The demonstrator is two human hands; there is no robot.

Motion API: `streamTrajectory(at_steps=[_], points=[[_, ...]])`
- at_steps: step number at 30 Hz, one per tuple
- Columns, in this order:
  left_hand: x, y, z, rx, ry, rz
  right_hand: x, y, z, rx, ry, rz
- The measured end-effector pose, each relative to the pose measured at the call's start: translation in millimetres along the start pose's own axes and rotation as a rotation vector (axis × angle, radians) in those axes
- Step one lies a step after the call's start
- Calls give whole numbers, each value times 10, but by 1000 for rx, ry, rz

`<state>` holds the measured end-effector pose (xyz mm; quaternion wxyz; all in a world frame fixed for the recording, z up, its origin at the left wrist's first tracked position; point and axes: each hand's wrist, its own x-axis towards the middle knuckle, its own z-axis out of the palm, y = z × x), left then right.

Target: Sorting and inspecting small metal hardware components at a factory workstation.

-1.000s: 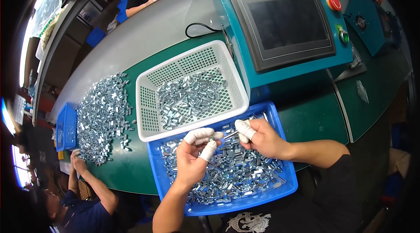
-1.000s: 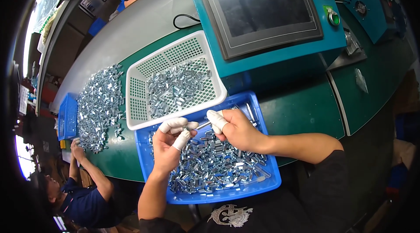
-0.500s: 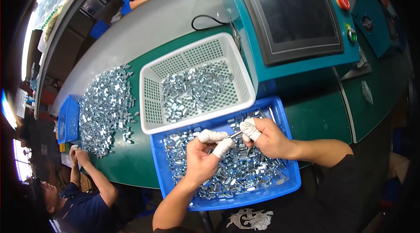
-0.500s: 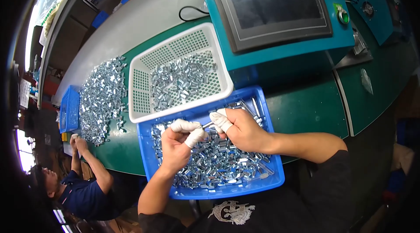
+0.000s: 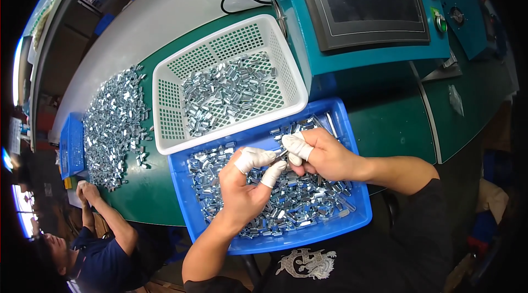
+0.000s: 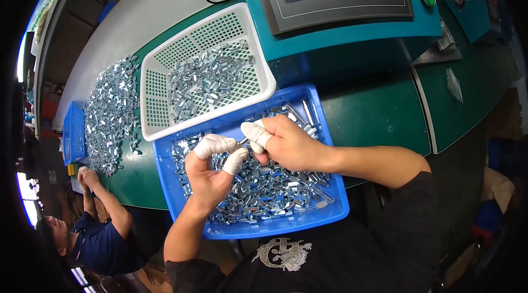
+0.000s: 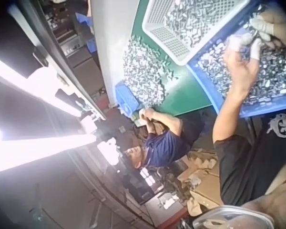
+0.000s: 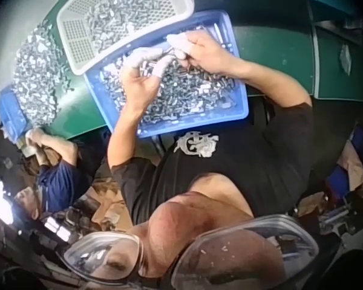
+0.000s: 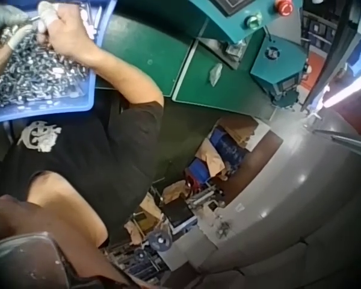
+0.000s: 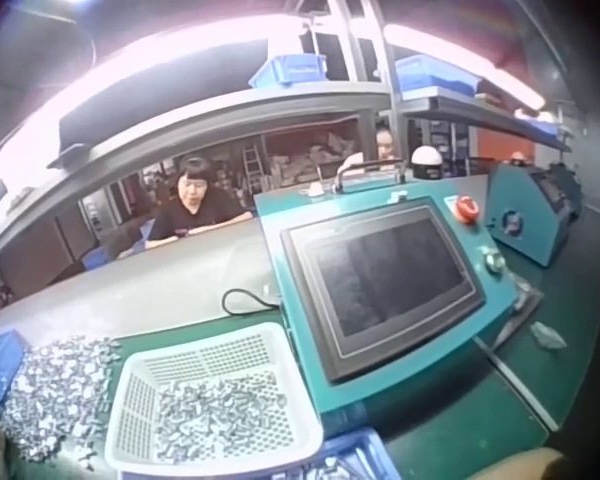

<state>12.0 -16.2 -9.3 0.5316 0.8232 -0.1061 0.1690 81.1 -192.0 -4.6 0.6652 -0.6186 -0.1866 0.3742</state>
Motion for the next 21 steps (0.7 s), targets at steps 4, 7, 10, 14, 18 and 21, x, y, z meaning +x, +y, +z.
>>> streamTrajectory(at_steps=[4,7,10,14,18,21], points=[[30,141,-28,5,-7,-18,9,43,-20,352,-45,154],[21,101,6,11,42,-81,21,81,-60,455,-83,175],[49,98,-8,49,32,32,32,42,-34,499,-113,236],[83,86,-9,61,59,151,23,-8,-14,447,-134,319],[80,94,-22,65,48,129,43,13,-50,428,-203,339],[90,87,-37,66,26,120,45,22,-73,424,-232,349]])
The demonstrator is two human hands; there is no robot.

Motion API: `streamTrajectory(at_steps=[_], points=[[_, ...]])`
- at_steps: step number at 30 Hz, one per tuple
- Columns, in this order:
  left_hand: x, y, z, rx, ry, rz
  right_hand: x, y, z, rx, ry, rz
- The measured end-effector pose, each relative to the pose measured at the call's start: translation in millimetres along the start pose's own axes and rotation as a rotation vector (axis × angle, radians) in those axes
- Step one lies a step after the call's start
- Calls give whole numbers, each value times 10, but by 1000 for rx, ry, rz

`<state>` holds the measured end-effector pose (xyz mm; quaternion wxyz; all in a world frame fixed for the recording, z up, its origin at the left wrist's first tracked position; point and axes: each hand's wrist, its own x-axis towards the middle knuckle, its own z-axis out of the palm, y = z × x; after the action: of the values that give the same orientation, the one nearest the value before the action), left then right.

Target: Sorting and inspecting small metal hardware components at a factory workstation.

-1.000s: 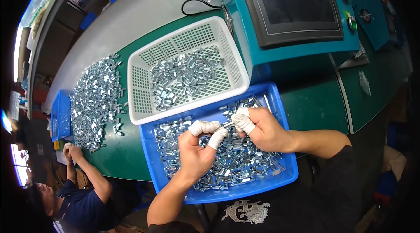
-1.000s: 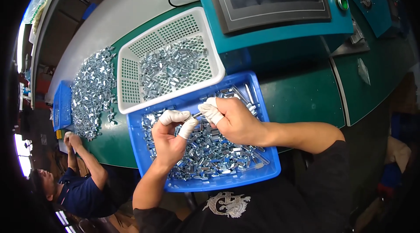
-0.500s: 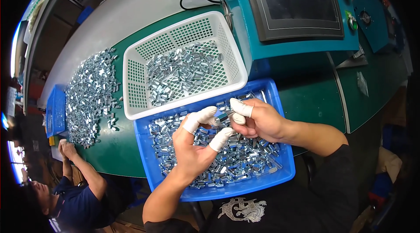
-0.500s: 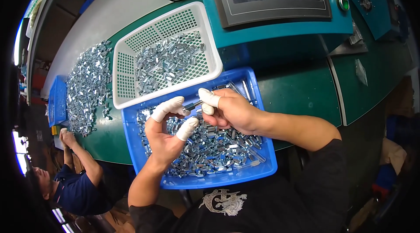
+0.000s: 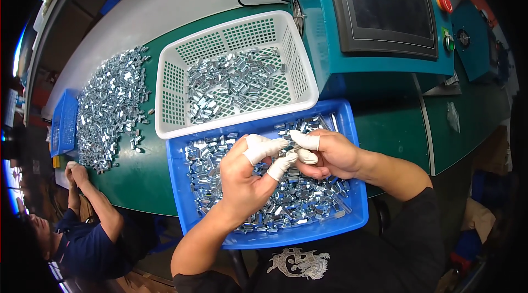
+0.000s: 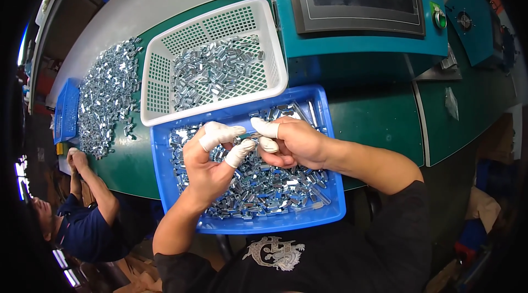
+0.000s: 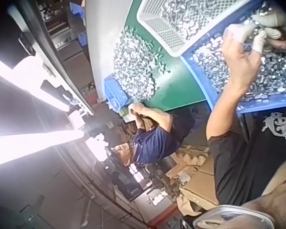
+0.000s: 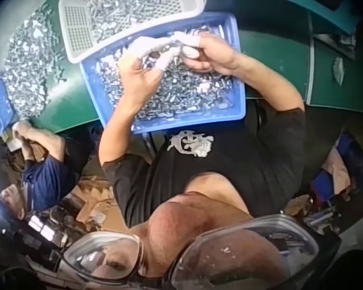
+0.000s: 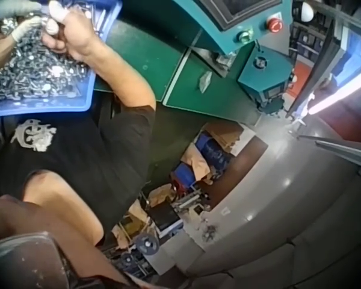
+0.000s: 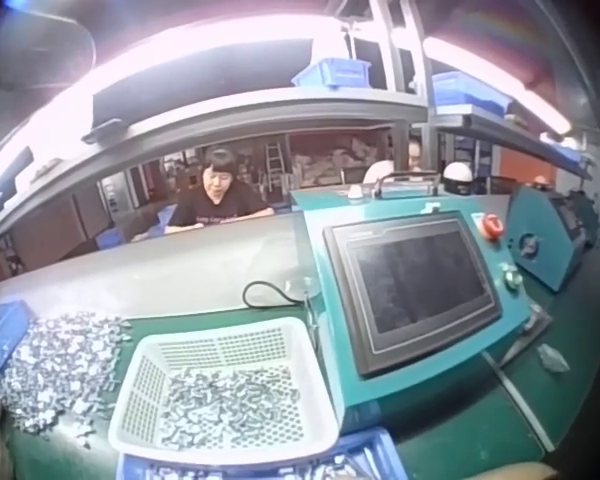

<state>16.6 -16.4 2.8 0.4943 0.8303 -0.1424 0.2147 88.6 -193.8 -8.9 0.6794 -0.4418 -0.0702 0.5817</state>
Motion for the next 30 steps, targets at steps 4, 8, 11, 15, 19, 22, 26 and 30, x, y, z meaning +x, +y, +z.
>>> streamTrajectory(at_steps=[4,8,11,15,19,22,26,30], points=[[42,-21,-35,21,16,-58,12,18,-4,52,48,-64],[84,-150,-49,-31,199,-306,22,16,-12,35,150,-156],[151,-343,-114,-85,316,-380,22,27,-8,14,188,-184],[239,-230,-17,-115,392,-371,18,50,-13,7,233,-231],[102,-270,-67,217,108,-153,4,35,7,-12,237,-242],[4,-265,25,357,-187,-244,-6,36,-3,-4,234,-248],[-22,-239,44,447,-362,-265,-10,45,-11,-24,281,-270],[-48,-288,29,453,-417,-261,3,21,-2,-72,272,-268]])
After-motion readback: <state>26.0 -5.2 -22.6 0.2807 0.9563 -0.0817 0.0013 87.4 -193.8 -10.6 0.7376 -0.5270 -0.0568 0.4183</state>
